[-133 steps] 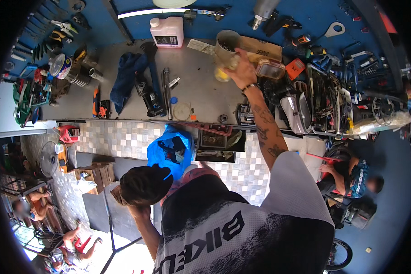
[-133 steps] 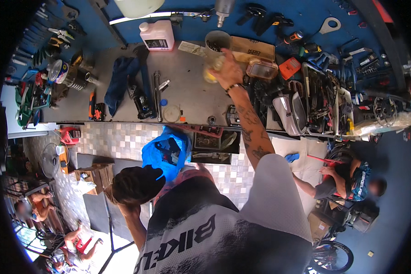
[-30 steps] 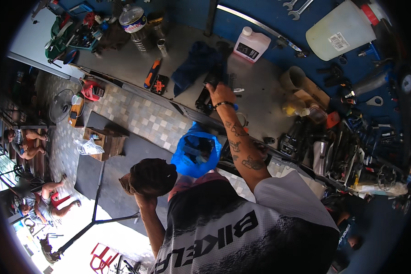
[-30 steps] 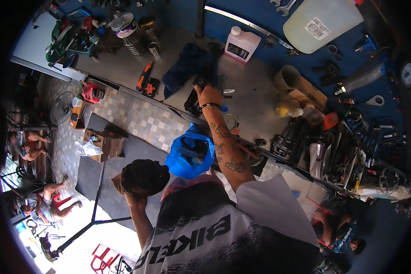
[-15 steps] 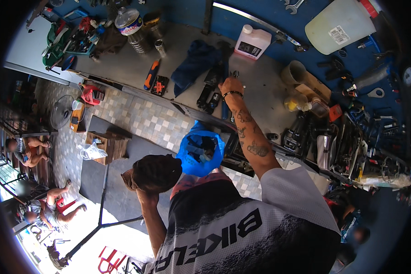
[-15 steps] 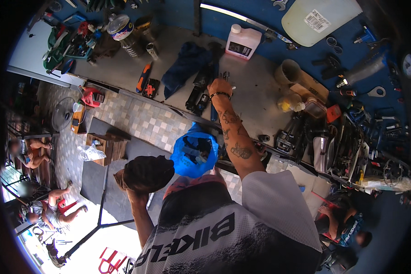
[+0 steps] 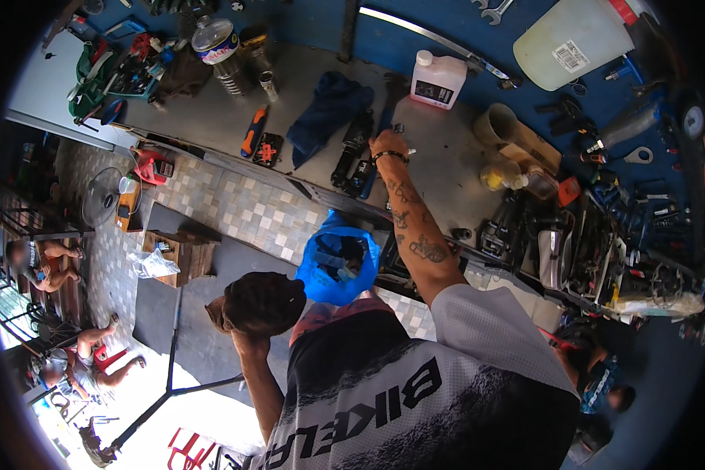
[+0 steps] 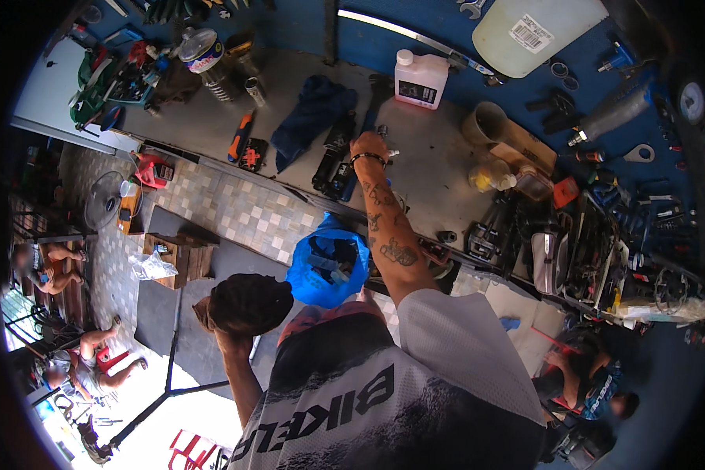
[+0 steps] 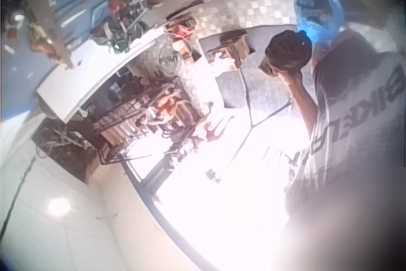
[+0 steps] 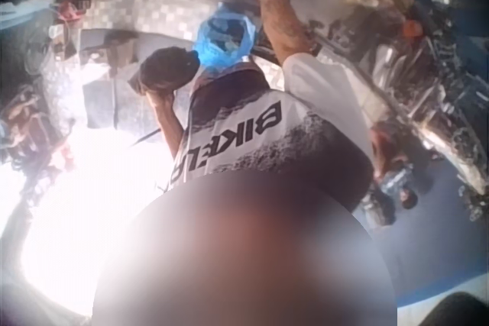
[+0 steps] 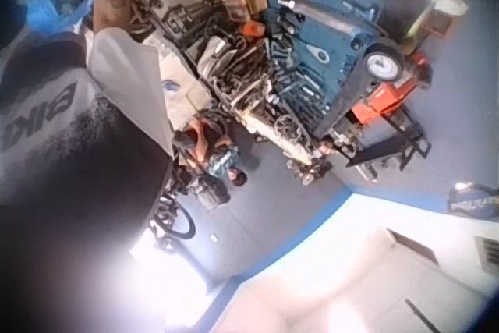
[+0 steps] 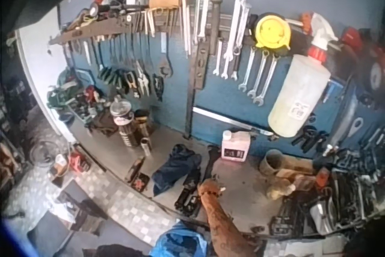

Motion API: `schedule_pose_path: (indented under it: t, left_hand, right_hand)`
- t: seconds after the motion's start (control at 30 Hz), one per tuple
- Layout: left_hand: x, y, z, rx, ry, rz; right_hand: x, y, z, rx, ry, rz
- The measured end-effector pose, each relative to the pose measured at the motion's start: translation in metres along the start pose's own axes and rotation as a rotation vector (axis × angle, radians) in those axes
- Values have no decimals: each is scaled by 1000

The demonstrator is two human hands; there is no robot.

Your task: The person wipes a metal workbench with a blue cloth, then uses a utility knife to scrape a small area. They continue wiping the surface and handle various tools and containers, moving them around the bench.

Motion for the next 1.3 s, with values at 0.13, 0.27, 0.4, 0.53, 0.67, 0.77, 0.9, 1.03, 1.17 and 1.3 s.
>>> schedule_pose_path:
  t: [0.13, 0.27, 0.4, 0.53, 0.67, 0.77, 0.9, 1.03, 1.17, 1.3]
  left_hand:
    - [3, 3, 4, -56, 13, 23]
    - [5, 0, 4, -33, -10, 20]
    - [5, -6, -1, 13, 40, 47]
    - [2, -8, -7, -5, -32, 2]
    - [0, -3, -9, -6, -71, -18]
    - [-1, 2, -4, -84, -49, 15]
    - [-1, 2, -2, -109, -25, 47]
    - [-3, -2, -6, -81, -46, 32]
    - [-5, -3, -8, -53, -39, 17]
    - [-5, -3, -8, -15, -17, 1]
  right_hand:
    - [0, 2, 8, 32, -69, 4]
    - [3, 15, 20, 135, -229, -71]
    - [10, 24, 23, 157, -308, -157]
    - [6, 22, 34, 76, -47, 12]
    - [3, 9, 92, -634, 31, 446]
    - [17, -21, 140, -811, 230, 679]
    - [28, -53, 171, -735, 542, 620]
    - [33, -71, 176, -625, 718, 562]
    - [36, -89, 184, -494, 615, 666]
    - [33, -97, 196, -327, 634, 637]
Point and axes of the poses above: each hand's wrist, its own y-axis away from the middle knuckle, its own z-axis out of the back of the hand, x = y × z, the point moved 3 cm from there along -y, towards the middle knuckle, and after that the axes turned 8 degrees about -y, right-handed, at the moved point
